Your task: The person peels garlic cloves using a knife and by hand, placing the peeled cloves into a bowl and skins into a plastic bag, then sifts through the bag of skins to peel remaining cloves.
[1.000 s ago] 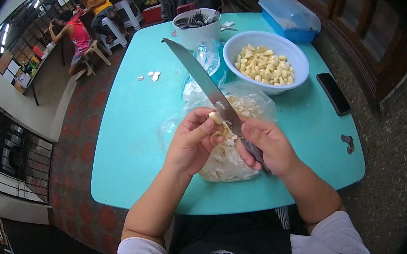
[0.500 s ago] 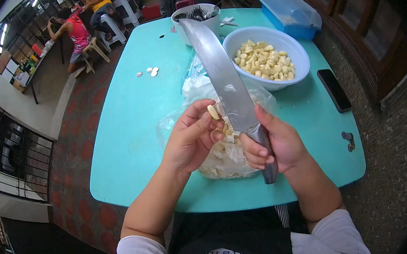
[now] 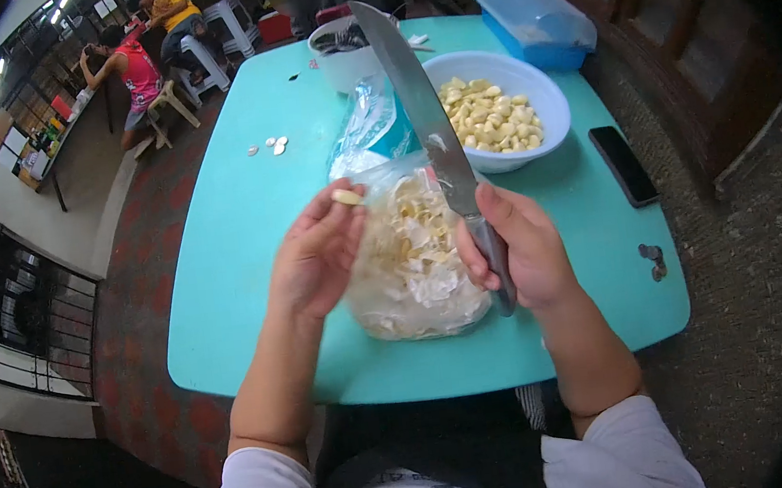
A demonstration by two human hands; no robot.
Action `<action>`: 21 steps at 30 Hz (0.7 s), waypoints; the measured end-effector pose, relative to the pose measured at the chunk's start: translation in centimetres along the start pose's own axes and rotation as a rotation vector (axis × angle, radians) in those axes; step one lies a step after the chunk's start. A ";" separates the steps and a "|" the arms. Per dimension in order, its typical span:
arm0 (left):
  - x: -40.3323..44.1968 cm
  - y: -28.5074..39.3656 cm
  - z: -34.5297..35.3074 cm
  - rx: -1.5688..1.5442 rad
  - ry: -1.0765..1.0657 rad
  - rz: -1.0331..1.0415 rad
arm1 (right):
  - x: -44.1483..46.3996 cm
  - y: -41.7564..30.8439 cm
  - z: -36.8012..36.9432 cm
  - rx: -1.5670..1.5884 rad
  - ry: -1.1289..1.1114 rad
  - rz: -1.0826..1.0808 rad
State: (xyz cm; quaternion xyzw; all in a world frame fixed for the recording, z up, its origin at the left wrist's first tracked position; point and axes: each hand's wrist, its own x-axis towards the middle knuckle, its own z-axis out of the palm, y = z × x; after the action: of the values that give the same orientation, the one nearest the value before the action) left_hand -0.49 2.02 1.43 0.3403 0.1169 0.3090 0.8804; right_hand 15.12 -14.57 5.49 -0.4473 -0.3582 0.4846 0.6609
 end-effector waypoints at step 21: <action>11.5 2.8 8.0 1.197 -0.376 0.207 | 0.0 -1.4 -2.5 0.527 -0.079 0.071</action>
State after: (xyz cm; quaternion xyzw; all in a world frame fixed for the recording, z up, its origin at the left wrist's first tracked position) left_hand 10.57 6.59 9.29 0.8315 0.0792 0.2085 0.5088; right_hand 17.82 -15.37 5.93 -0.2529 -0.2293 0.6012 0.7225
